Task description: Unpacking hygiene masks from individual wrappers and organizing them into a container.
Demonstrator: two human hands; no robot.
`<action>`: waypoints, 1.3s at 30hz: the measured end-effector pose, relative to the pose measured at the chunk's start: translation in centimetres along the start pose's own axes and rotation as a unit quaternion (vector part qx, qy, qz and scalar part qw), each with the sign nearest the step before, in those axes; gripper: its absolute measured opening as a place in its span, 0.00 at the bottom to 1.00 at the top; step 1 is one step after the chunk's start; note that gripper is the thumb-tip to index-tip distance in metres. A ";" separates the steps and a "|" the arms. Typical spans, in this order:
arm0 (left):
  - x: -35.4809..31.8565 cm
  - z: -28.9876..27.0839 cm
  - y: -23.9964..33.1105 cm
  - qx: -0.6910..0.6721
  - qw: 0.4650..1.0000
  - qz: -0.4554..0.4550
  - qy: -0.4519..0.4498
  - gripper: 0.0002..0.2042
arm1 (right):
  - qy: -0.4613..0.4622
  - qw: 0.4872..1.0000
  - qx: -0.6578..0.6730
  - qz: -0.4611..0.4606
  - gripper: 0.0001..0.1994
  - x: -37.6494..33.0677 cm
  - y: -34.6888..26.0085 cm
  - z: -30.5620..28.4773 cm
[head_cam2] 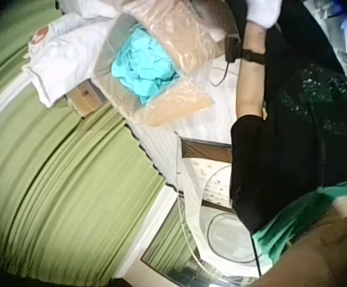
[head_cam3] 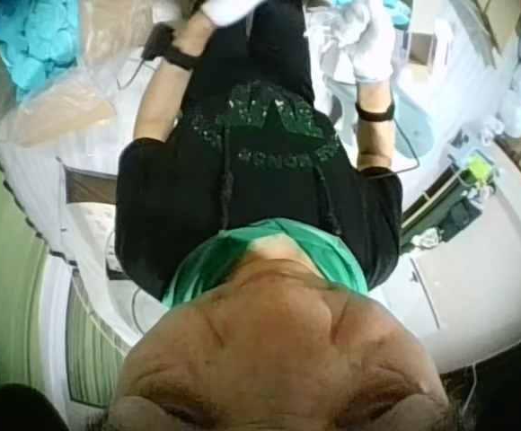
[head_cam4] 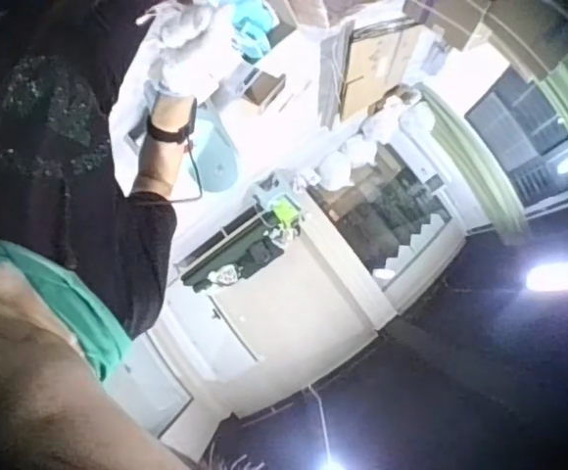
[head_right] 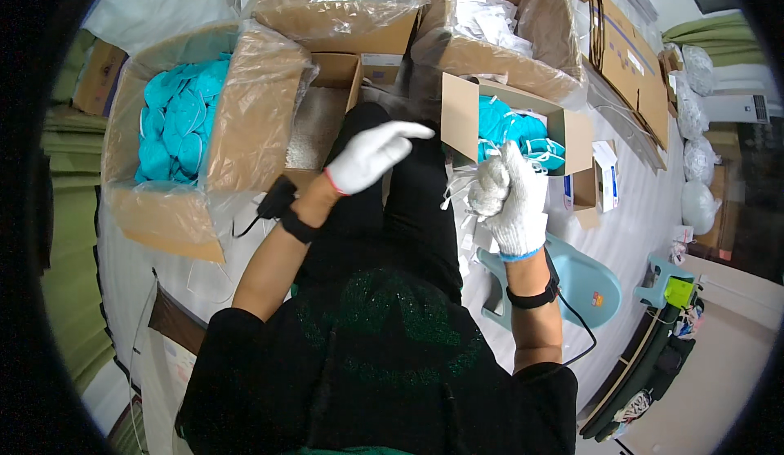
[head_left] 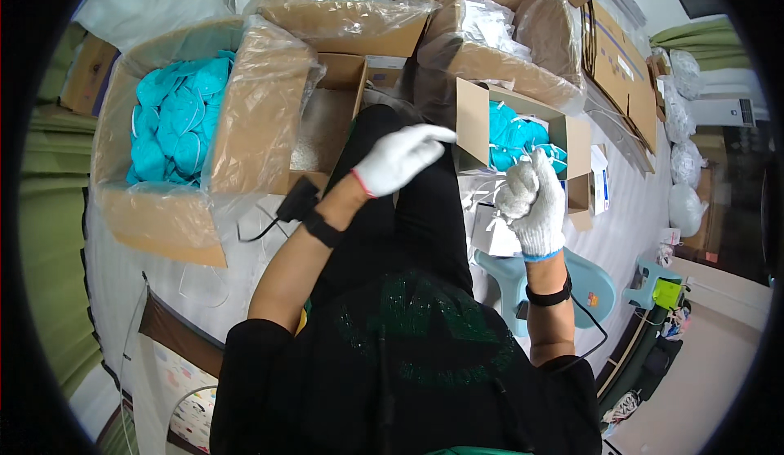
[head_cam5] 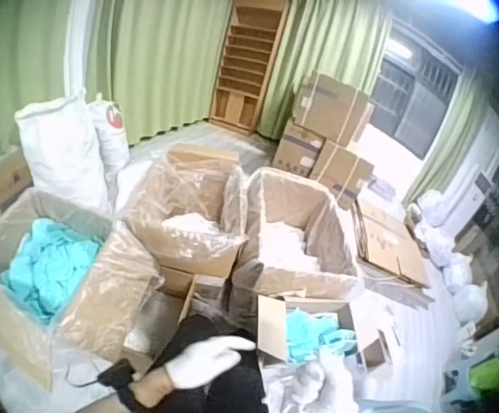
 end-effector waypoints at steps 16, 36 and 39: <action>1.8 6.2 -1.1 -0.320 0.892 -0.179 -0.263 0.17 | -0.024 0.999 -0.009 -0.036 0.24 -0.2 -0.1 -2.4; -4.6 5.6 11.6 0.062 0.904 0.074 -0.416 0.09 | -0.368 0.682 -0.625 -0.093 0.19 -7.2 1.5 4.6; -5.1 4.5 13.8 0.084 0.891 0.037 -0.444 0.07 | -0.397 0.640 -0.648 -0.112 0.16 -8.3 -0.3 6.5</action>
Point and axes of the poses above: each hand's wrist, its own x-axis towards the middle knuckle, its own z-axis out of the palm, y = z × x, the point moved 4 cm from there along x, towards the middle knuckle, and after that the axes turned 10 degrees about -y, right-handed, at the moved point
